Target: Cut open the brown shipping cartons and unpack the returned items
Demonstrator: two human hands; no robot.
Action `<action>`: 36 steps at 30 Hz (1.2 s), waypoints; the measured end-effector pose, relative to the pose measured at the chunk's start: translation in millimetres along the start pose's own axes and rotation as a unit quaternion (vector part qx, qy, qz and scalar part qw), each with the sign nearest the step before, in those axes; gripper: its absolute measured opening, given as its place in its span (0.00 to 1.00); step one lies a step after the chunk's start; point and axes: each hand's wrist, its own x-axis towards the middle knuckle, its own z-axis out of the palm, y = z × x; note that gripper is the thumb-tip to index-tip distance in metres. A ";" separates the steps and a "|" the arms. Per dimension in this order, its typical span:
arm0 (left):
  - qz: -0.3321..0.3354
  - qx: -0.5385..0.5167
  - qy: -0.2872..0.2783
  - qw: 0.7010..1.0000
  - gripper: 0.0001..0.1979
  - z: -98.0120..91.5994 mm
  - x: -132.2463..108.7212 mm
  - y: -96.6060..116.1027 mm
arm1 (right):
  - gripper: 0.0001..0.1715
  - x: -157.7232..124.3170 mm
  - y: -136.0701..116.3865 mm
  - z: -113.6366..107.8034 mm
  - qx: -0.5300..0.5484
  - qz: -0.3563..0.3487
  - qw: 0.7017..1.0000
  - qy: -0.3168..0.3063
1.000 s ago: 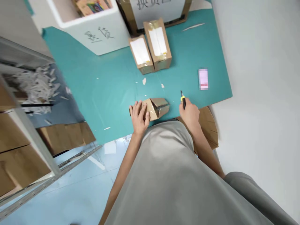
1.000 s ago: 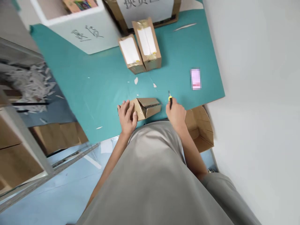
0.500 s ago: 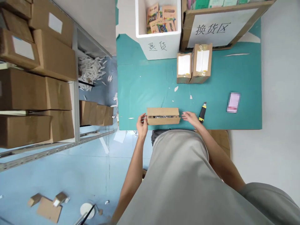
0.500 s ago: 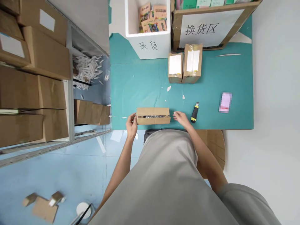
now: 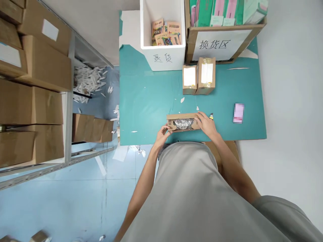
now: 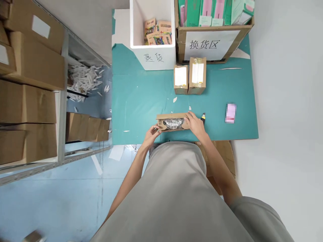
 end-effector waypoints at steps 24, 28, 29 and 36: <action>0.156 0.257 0.008 0.954 0.33 10.0 16.1 29.8 | 0.31 19.8 -49.7 26.2 -0.050 -0.047 0.997 -0.048; 0.150 0.456 -0.025 0.877 0.38 43.4 37.8 48.3 | 0.55 26.8 -67.0 45.4 -0.150 -0.012 0.980 -0.131; 0.134 0.512 -0.038 0.848 0.40 50.8 41.0 51.7 | 0.53 30.6 -70.2 48.6 -0.160 -0.004 0.977 -0.139; 0.080 0.681 -0.046 0.727 0.44 68.3 40.1 65.9 | 0.25 50.7 -81.5 48.2 -0.163 0.002 0.980 -0.112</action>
